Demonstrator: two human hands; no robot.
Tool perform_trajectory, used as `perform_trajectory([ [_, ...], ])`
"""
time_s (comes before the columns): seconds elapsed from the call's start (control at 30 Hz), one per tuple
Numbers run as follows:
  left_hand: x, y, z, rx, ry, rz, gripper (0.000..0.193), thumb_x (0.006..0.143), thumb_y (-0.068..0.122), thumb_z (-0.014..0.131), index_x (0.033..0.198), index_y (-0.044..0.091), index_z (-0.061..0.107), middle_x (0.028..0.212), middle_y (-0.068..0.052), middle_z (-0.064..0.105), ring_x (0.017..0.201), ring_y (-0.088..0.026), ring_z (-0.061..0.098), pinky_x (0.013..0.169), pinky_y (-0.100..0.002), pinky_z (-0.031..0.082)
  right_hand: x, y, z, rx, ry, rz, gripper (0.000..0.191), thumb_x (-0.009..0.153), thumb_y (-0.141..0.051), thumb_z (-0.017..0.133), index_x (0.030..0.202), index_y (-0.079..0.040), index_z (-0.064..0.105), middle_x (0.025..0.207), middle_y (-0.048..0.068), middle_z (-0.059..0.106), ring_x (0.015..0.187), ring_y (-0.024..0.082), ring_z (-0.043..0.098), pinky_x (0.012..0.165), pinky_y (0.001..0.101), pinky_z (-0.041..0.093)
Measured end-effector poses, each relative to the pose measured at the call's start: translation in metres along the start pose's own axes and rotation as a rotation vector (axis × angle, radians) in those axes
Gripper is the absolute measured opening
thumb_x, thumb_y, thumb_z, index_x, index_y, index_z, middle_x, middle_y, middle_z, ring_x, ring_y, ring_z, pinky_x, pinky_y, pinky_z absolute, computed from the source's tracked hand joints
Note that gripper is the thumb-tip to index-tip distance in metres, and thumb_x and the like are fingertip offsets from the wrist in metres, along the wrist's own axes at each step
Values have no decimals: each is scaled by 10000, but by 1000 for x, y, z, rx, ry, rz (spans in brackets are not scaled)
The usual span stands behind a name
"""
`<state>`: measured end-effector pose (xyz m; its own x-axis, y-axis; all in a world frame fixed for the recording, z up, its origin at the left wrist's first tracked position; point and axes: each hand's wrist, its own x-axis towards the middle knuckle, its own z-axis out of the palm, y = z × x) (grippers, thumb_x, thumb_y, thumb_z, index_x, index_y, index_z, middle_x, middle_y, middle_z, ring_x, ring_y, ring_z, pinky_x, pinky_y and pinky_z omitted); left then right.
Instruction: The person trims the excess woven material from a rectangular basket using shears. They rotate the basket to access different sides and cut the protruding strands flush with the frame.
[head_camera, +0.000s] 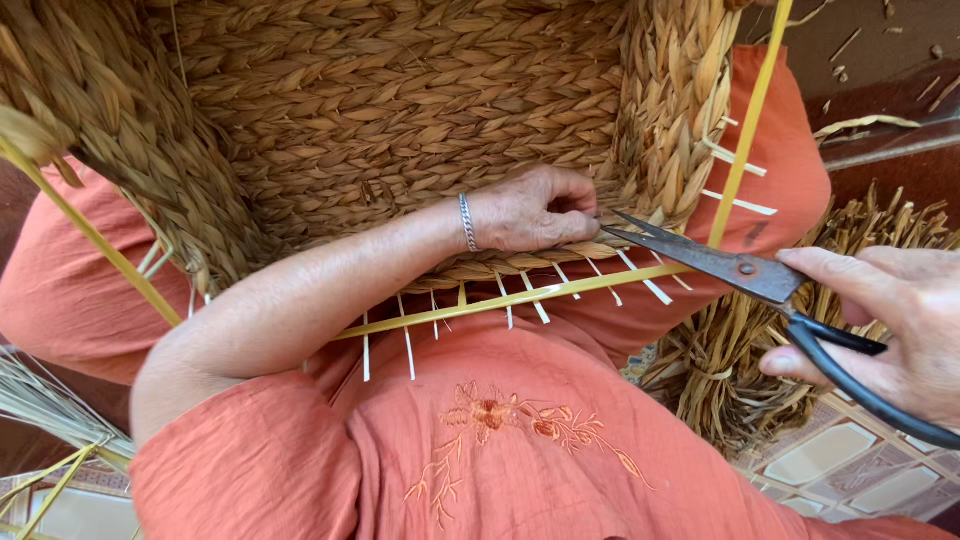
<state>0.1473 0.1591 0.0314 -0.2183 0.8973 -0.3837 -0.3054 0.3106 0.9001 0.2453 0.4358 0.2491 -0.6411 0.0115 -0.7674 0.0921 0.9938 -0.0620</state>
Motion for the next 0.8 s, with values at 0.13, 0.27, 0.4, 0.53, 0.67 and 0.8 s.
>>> perform_trajectory([
  [0.13,2,-13,-7,77,8,-172,252,839,342,636,885,100,687,789,-48,695,755,-164,631,713,-357,505,7,-19,-8,-103,-1,-56,876,567,-617,902,1276,-136,722,608,67,623,580,242,691,573,394,542],
  [0.27,7,-20,-24,185,-61,-27,289,785,335,660,808,47,650,733,-72,665,701,-188,623,673,-365,524,12,-35,-12,-118,-6,-98,859,575,-645,868,1257,-145,716,621,63,625,577,249,688,568,401,542],
  [0.4,8,-19,-27,282,-79,26,269,802,325,667,796,57,674,732,-81,661,705,-200,632,674,-374,512,10,-46,-17,-114,-146,8,914,559,-688,897,1340,-252,706,619,32,613,576,200,683,574,385,558],
  [0.53,4,-16,-26,254,-46,74,253,796,304,685,786,52,669,733,-65,674,698,-199,637,665,-371,511,22,-59,-16,-251,-242,-11,915,556,-775,795,1332,-302,691,651,3,674,600,211,719,590,376,572],
  [0.67,4,-13,-26,231,-42,110,231,794,286,692,766,59,667,730,-57,671,685,-186,631,660,-367,513,29,-70,-15,-304,-179,-171,913,610,-827,678,1295,-224,699,748,21,726,616,272,723,540,424,559],
  [0.8,5,-10,-23,206,-61,11,216,788,275,703,706,81,653,699,-31,650,662,-153,622,638,-355,525,33,-77,-9,-413,-242,-248,859,763,-787,560,1357,-174,646,659,41,710,587,275,718,535,426,562],
])
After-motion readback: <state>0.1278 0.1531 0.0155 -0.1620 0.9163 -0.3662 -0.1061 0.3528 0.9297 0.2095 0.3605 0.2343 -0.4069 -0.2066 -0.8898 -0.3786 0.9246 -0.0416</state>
